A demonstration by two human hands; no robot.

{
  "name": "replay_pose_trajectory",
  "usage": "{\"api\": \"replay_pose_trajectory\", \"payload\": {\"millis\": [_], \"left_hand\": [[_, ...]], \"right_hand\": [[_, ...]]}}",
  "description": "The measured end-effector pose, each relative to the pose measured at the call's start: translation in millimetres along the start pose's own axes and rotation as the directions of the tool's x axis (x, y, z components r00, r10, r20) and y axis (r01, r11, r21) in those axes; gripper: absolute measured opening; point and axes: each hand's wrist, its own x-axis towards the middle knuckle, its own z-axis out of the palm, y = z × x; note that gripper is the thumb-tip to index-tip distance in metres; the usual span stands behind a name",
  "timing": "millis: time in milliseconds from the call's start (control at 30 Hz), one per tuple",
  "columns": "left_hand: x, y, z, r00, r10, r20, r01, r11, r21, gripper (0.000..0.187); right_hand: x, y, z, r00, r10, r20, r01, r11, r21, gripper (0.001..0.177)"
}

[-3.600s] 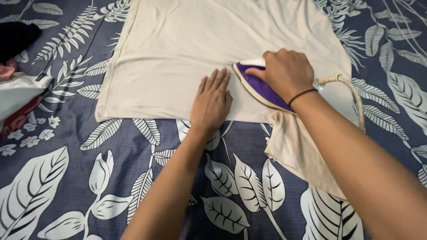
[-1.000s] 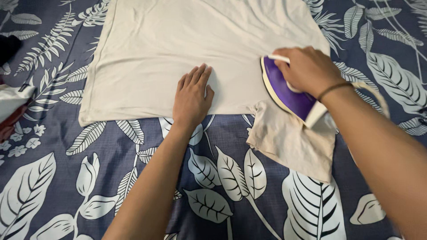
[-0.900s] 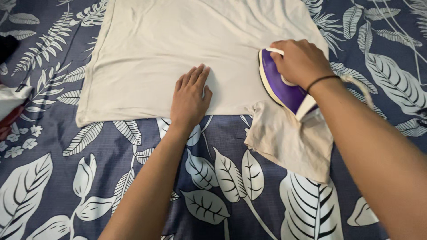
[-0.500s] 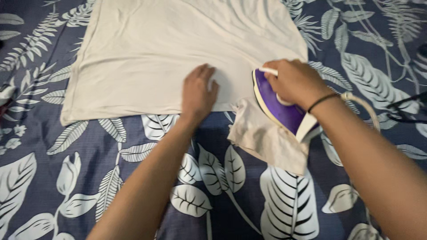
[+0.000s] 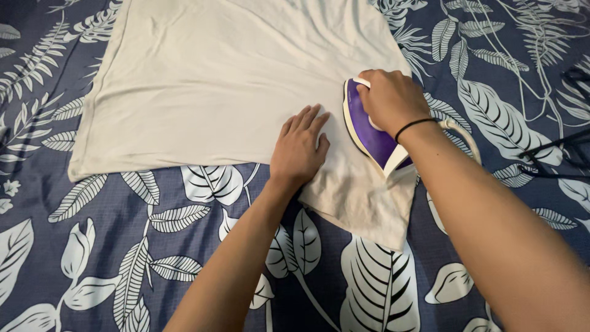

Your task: The person irons a white t-shirt laid flat on a bed with a purple and white iron. They repeatedly smooth the fabric with the iron, occasionally repositioning the shirt to cover different areas. The ironing continues across the body and sleeves of the t-shirt.

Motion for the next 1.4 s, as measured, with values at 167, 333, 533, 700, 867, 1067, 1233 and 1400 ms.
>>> {"api": "replay_pose_trajectory", "payload": {"millis": [167, 333, 533, 700, 867, 1067, 1233, 1400], "left_hand": [[0.8, 3.0, -4.2, 1.000, -0.019, -0.007, 0.019, 1.000, -0.006, 0.046], [-2.1, 4.7, -5.3, 1.000, -0.021, -0.008, 0.021, 1.000, -0.004, 0.045], [-2.4, 4.6, -6.2, 1.000, -0.009, -0.030, 0.008, 1.000, -0.022, 0.045], [-3.1, 2.4, -5.4, 0.999, 0.016, -0.032, -0.017, 0.999, -0.035, 0.046], [-2.0, 0.5, -5.1, 0.999, -0.004, -0.042, 0.001, 0.997, -0.081, 0.045], [-1.6, 1.2, -5.7, 0.998, -0.026, -0.053, 0.019, 0.992, -0.122, 0.044], [-2.3, 2.5, -8.8, 0.998, -0.006, -0.064, -0.002, 0.994, -0.113, 0.044], [-3.9, 5.0, -9.8, 0.999, -0.034, -0.040, 0.029, 0.992, -0.120, 0.045]], "right_hand": [[-6.0, 3.6, -9.7, 0.995, 0.023, 0.098, -0.035, 0.992, 0.121, 0.029], [-47.2, -3.7, -29.5, 0.958, 0.060, 0.280, -0.085, 0.993, 0.077, 0.034], [-64.9, -13.3, -32.9, 0.988, 0.022, 0.150, -0.013, 0.998, -0.062, 0.034], [-32.8, 1.8, -13.6, 0.997, 0.061, 0.038, -0.059, 0.996, -0.060, 0.032], [16.3, 30.4, 13.5, 0.997, 0.035, -0.071, -0.042, 0.993, -0.108, 0.025], [42.8, 59.7, 28.3, 0.993, 0.099, -0.070, -0.092, 0.991, 0.101, 0.031], [17.0, 51.8, 10.3, 0.986, 0.037, 0.162, -0.059, 0.990, 0.132, 0.031], [-35.4, 20.3, -20.9, 0.953, 0.088, 0.289, -0.110, 0.992, 0.061, 0.036]]}}
